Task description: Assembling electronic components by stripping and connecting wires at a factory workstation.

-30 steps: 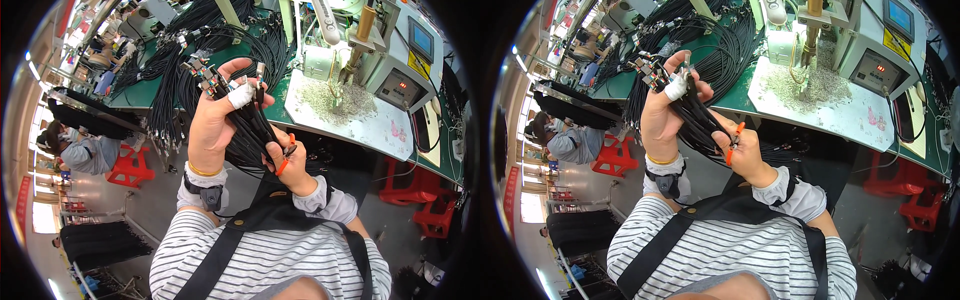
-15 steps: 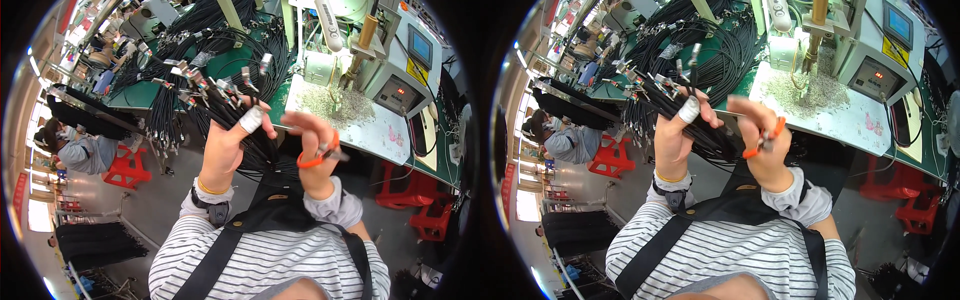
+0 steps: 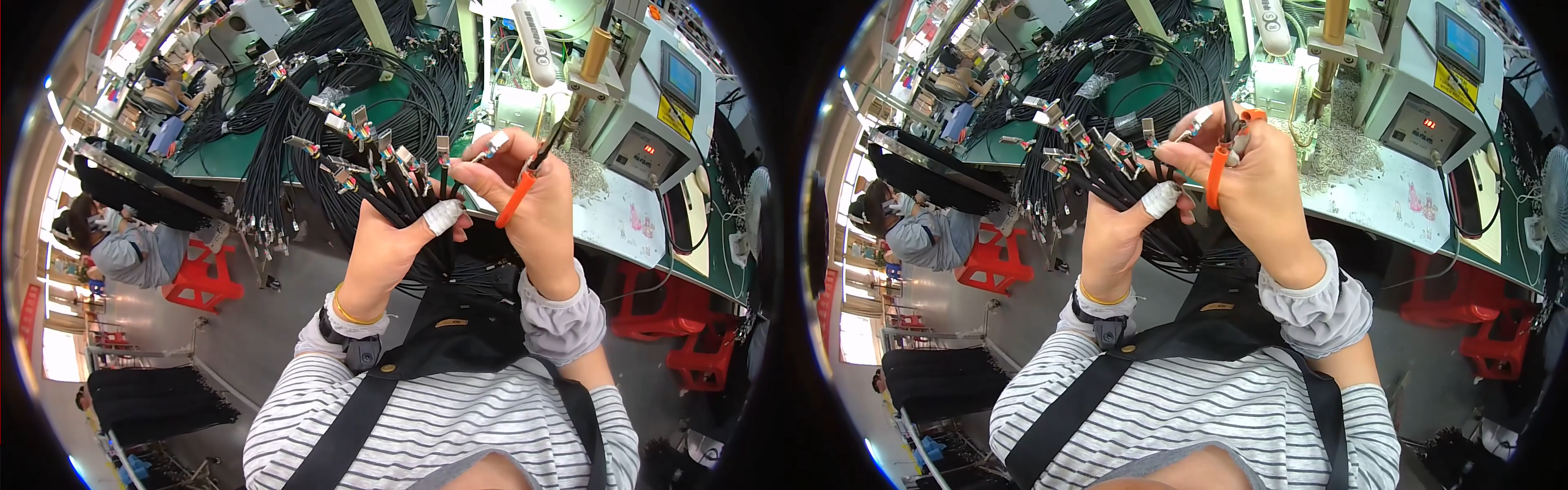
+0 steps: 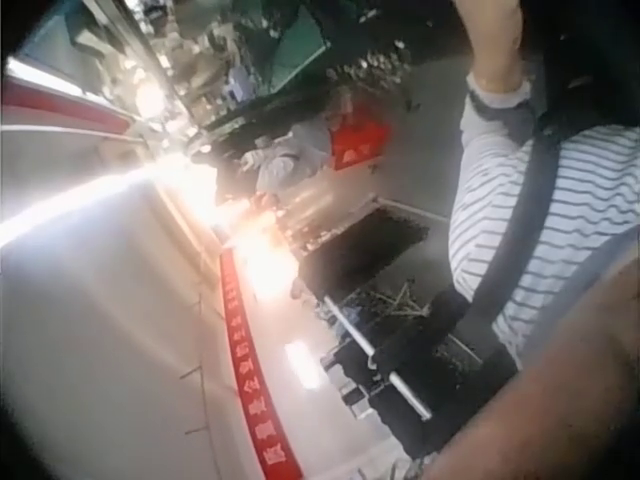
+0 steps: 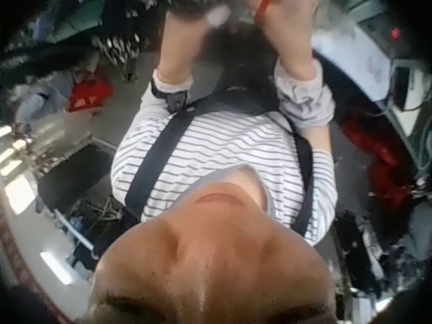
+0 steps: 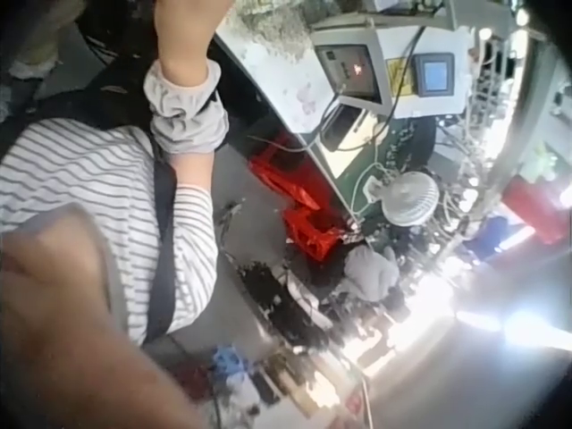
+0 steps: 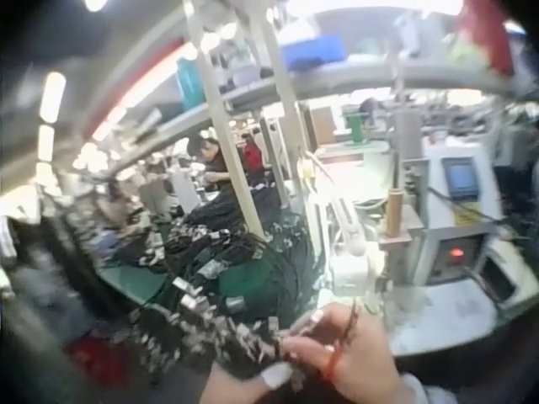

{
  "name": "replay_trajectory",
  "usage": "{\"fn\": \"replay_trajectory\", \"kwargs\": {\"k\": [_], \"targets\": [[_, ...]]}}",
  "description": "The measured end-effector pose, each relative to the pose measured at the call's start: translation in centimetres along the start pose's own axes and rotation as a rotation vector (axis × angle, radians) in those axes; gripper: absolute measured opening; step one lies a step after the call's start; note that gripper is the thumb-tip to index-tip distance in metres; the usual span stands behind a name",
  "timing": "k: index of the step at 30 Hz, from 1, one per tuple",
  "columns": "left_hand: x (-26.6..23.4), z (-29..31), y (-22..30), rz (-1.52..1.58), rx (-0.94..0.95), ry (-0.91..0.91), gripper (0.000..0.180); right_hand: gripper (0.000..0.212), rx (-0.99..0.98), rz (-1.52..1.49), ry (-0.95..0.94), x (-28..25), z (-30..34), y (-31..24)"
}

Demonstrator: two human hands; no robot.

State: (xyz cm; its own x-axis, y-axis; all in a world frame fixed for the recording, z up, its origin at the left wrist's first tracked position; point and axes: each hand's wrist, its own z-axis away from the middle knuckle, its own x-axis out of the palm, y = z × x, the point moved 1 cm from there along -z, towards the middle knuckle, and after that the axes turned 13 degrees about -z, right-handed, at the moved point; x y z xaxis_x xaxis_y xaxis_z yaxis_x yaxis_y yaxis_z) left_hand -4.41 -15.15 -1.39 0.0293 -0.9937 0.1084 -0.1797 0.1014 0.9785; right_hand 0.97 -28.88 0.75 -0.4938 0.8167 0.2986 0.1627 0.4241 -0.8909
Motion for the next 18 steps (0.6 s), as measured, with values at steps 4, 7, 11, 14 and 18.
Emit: {"fn": "replay_trajectory", "kwargs": {"k": [4,7,11,14,18], "targets": [[-0.1,-0.1,0.2,0.022,-0.030,0.036,0.019,0.023,0.172,-0.182,-0.050,0.3,0.1,0.4],[-0.4,-0.4,0.6,0.054,0.009,0.089,0.027,0.032,-0.020,-0.239,0.110,0.4,0.7,2.7],[-1.3,-0.9,0.7,0.109,0.060,0.125,0.033,0.038,0.274,-0.417,-0.022,1.0,3.4,5.7],[-1.1,-1.4,0.8,0.022,0.124,0.132,0.033,0.042,0.173,-0.089,-0.197,2.6,5.0,8.3],[-1.4,-2.5,2.7,0.071,0.147,0.103,0.031,0.030,-0.016,0.110,-0.053,2.3,5.3,9.3]]}}
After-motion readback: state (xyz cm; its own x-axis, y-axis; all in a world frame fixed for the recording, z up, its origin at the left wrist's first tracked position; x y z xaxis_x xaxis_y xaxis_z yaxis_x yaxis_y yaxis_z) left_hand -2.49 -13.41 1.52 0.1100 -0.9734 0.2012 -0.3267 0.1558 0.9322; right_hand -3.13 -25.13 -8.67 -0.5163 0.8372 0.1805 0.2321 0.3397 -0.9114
